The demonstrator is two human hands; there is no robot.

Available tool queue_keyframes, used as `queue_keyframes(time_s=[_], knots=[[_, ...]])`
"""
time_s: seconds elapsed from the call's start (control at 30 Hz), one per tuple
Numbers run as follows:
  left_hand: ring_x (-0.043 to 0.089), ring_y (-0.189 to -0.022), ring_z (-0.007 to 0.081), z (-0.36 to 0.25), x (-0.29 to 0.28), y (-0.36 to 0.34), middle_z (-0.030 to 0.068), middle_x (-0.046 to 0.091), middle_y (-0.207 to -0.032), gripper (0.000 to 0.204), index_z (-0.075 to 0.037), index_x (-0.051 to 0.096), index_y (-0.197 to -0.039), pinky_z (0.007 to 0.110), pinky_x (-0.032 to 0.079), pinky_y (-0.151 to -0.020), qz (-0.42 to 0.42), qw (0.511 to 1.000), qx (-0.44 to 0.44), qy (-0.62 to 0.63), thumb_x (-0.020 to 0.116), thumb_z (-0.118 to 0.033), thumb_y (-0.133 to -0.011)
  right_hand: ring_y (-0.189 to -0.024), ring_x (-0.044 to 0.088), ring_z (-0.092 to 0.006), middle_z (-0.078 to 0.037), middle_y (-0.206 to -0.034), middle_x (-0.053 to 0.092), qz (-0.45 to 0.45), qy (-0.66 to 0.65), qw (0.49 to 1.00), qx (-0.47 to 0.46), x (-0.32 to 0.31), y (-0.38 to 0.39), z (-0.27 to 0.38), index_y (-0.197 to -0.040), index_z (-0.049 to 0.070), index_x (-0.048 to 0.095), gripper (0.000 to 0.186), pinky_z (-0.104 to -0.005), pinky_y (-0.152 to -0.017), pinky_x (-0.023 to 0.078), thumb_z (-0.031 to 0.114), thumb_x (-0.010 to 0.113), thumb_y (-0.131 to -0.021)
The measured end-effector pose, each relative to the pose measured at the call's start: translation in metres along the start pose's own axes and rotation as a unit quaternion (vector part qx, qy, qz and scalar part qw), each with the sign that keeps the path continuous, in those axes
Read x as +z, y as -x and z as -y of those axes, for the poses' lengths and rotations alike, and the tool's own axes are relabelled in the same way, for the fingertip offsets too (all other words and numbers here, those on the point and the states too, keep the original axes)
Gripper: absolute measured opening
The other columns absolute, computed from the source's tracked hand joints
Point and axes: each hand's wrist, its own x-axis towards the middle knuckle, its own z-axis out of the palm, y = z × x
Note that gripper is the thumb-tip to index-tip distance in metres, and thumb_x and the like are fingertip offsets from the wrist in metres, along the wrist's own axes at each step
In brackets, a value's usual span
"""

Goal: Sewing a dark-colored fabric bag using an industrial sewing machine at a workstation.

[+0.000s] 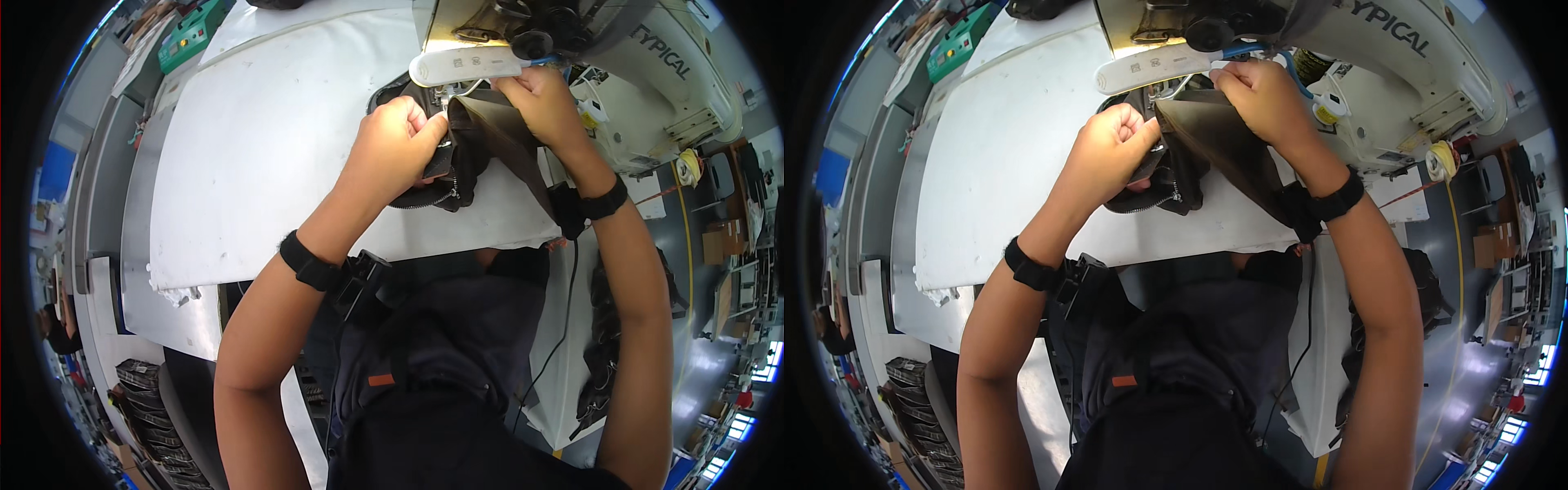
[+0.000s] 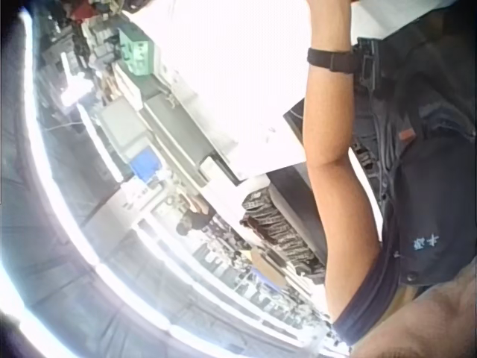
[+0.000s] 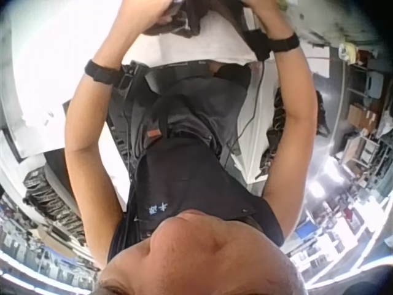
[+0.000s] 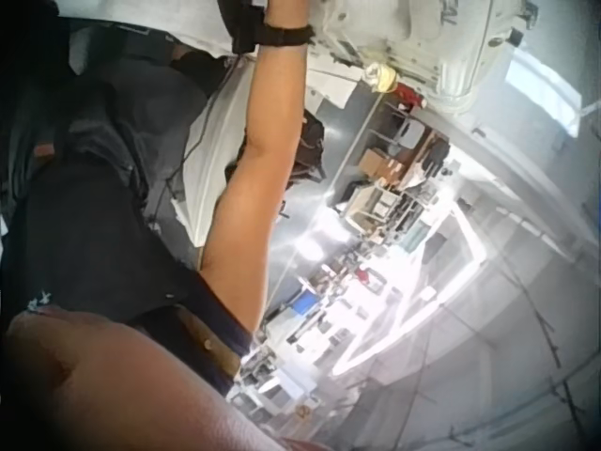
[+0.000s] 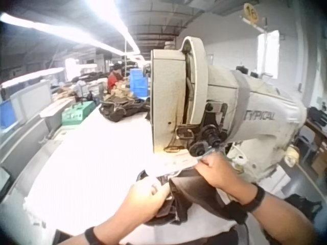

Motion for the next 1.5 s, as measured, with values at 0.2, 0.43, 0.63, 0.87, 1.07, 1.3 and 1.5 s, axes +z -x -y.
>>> queue_keyframes(time_s=[0.2,0.43,0.63,0.87,1.07,1.3,1.5], knots=[[0.066,-0.049,0.0183,0.004,-0.001,-0.009,0.0119,0.066,-0.065,0.037,-0.002,0.052,-0.076,0.032,0.052,-0.046,0.009,0.999,-0.005,0.043,0.068,-0.028,-0.097,-0.063,0.055,-0.0084,-0.005,-0.068,0.067,0.014,-0.027,1.0,-0.003,0.0,0.0,0.006,-0.099,-0.002,0.076,0.031,-0.0277,-0.062,0.044,0.028,0.067,-0.097],[0.049,-0.062,0.0061,0.005,0.007,-0.001,-0.0004,0.056,-0.067,0.031,-0.003,0.055,-0.084,0.025,0.043,-0.058,-0.049,0.993,0.06,-0.09,0.06,-0.026,-0.104,-0.061,0.055,-0.0092,-0.005,-0.067,0.066,-0.004,-0.048,0.999,0.007,0.003,0.005,0.008,-0.1,-0.001,0.076,0.034,-0.0278,-0.062,0.044,0.032,0.068,-0.096],[0.053,-0.055,0.0085,0.005,0.007,-0.009,0.0019,0.056,-0.065,0.032,-0.001,0.055,-0.085,0.029,0.045,-0.047,-0.024,0.999,0.002,-0.031,0.06,-0.028,-0.102,-0.064,0.057,-0.0074,-0.002,-0.072,0.07,0.009,-0.055,0.998,0.012,0.0,0.005,0.007,-0.105,-0.001,0.076,0.033,-0.0268,-0.062,0.045,0.03,0.068,-0.096],[0.055,-0.074,0.0071,0.023,0.018,0.04,0.007,0.069,-0.103,0.019,0.0,0.063,-0.119,0.025,0.049,-0.064,-0.099,0.985,0.101,0.101,0.061,-0.004,-0.101,-0.062,0.054,-0.0076,-0.002,-0.069,0.067,0.002,-0.04,0.999,0.0,0.0,0.003,0.008,-0.104,-0.001,0.076,0.034,-0.0275,-0.061,0.044,0.032,0.068,-0.096],[0.062,-0.083,0.0203,0.038,0.013,0.037,0.0096,0.067,-0.117,0.042,-0.008,0.072,-0.123,0.03,0.052,-0.072,-0.183,0.892,0.357,-0.207,0.077,0.004,-0.082,-0.053,0.044,-0.0101,-0.002,-0.056,0.052,-0.021,0.034,0.999,0.016,-0.001,0.01,0.005,-0.096,0.001,0.075,0.031,-0.0306,-0.055,0.037,0.031,0.068,-0.095],[0.069,-0.101,0.0285,0.023,0.008,0.024,0.0102,0.074,-0.114,0.032,-0.002,0.074,-0.111,0.038,0.055,-0.088,-0.195,0.811,0.451,-0.318,0.068,0.001,-0.079,-0.049,0.046,-0.0141,-0.007,-0.054,0.051,-0.069,0.085,0.994,-0.029,0.0,0.012,0.017,-0.076,-0.002,0.067,0.031,-0.0329,-0.053,0.037,0.025,0.07,-0.091],[0.069,-0.103,0.0313,0.015,0.005,0.026,0.0139,0.073,-0.108,0.03,0.001,0.073,-0.109,0.044,0.055,-0.093,-0.16,0.819,0.438,-0.336,0.067,-0.001,-0.08,-0.06,0.06,-0.0232,-0.013,-0.068,0.064,-0.07,0.101,0.992,-0.007,-0.003,0.015,0.025,-0.085,0.0,0.069,0.016,-0.0384,-0.058,0.047,0.016,0.07,-0.084]])
